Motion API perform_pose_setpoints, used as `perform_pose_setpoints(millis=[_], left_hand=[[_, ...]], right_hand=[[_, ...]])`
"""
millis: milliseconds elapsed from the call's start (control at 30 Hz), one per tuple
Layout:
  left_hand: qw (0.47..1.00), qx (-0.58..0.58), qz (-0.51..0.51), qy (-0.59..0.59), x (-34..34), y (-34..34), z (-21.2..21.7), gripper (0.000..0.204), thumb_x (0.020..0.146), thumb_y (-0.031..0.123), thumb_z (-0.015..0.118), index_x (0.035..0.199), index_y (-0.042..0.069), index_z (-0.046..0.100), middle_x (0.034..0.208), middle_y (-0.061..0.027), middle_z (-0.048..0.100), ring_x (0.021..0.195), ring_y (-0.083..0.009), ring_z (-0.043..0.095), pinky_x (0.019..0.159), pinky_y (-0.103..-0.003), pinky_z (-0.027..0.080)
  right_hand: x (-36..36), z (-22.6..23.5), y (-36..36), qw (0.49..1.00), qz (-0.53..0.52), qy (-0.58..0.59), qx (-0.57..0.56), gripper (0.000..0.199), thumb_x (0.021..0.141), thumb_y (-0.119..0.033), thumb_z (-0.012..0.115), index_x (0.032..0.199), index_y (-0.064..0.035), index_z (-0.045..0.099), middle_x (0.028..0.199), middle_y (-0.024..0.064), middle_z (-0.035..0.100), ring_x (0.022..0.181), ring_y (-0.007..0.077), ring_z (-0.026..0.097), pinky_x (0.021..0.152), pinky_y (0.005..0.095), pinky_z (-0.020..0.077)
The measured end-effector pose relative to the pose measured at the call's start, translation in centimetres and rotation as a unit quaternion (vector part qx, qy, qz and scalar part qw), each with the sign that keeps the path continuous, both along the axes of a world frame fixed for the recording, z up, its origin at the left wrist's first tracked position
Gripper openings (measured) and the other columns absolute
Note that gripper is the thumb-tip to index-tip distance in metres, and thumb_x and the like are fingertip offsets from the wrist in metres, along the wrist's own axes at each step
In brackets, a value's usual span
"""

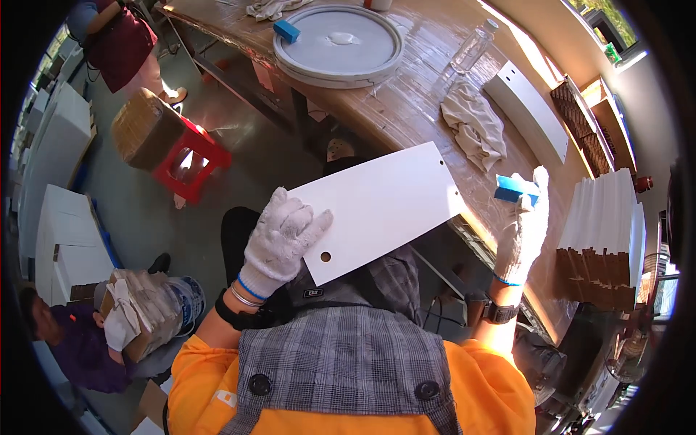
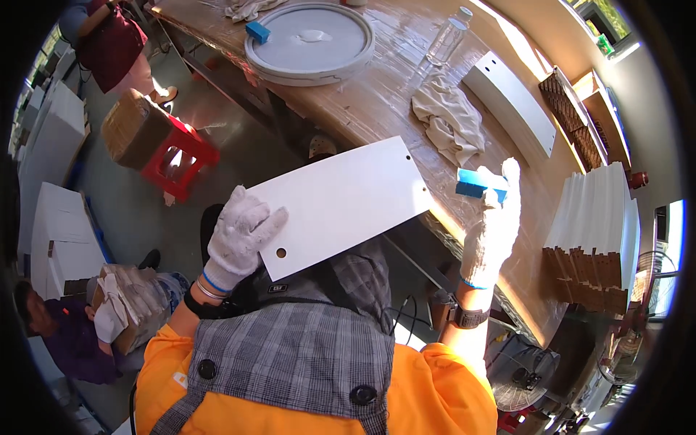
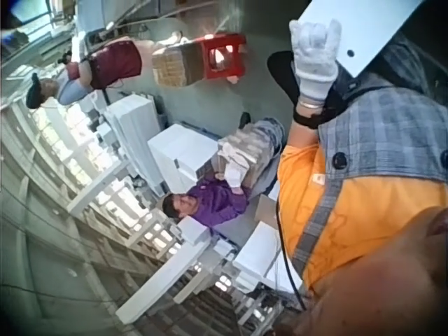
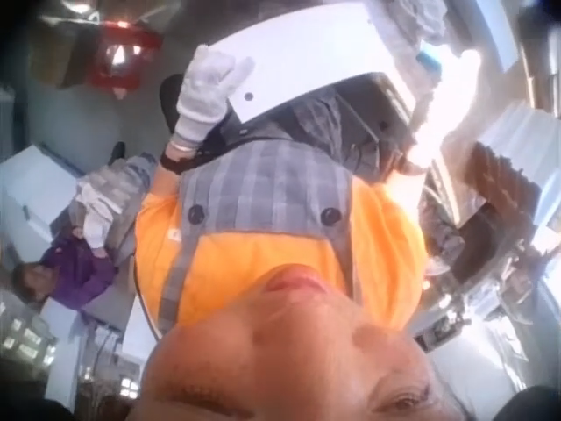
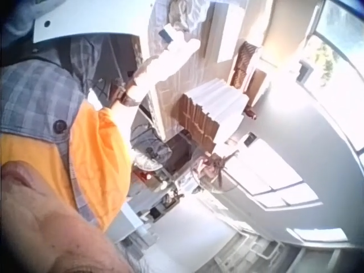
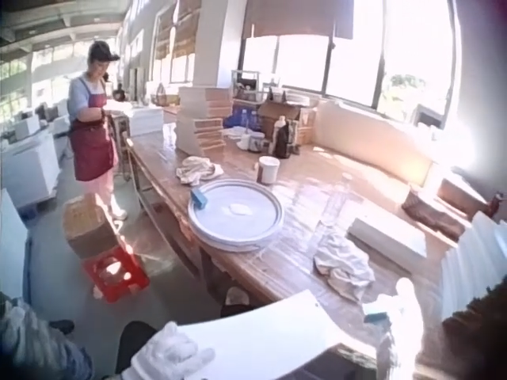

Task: Apply adhesive and clean the edges of white furniture panels at a manufacturing facility.

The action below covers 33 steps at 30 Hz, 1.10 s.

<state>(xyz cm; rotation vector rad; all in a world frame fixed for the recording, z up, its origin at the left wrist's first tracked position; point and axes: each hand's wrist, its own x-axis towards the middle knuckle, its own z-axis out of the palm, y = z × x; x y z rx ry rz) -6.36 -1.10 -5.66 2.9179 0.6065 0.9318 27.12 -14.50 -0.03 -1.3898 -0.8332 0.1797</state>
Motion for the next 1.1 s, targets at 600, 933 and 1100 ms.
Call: perform_pose_setpoints(millis=[600, 933, 1100], left_hand=[[0.959, -0.026, 0.207, -0.192, 0.3, 0.1, -4.1, 0.052, 0.066, 0.017, 0.078, 0.109, 0.01, 0.051, 0.108, -0.0094, 0.047, 0.105, -0.028, 0.048, 0.099, -0.051, 0.042], [0.958, -0.017, 0.199, -0.207, 0.3, 1.1, -5.5, 0.066, 0.062, 0.013, 0.079, 0.12, 0.01, 0.048, 0.115, -0.0113, 0.045, 0.11, -0.0312, 0.046, 0.101, -0.047, 0.041], [0.978, -0.026, 0.168, -0.122, -0.7, 1.4, -5.7, 0.059, 0.069, 0.008, 0.068, 0.125, 0.015, 0.052, 0.121, -0.0104, 0.045, 0.114, -0.0318, 0.045, 0.104, -0.047, 0.039]], right_hand=[[-0.1, -1.2, -0.5, 0.998, 0.002, 0.062, -0.031, 0.055, 0.095, -0.026, 0.053, 0.139, 0.0014, 0.037, 0.134, 0.0133, 0.046, 0.117, 0.024, 0.052, 0.098, 0.0359, 0.0429], [-2.1, -0.6, 2.2, 0.988, 0.094, 0.075, -0.091, 0.051, 0.097, -0.022, 0.048, 0.139, 0.0035, 0.036, 0.121, 0.0127, 0.053, 0.1, 0.0191, 0.056, 0.087, 0.0318, 0.0459], [-4.2, 0.6, 6.5, 0.971, 0.166, 0.165, -0.046, 0.048, 0.094, -0.01, 0.05, 0.139, -0.0007, 0.038, 0.121, 0.015, 0.051, 0.099, 0.0207, 0.059, 0.08, 0.0271, 0.0495]])
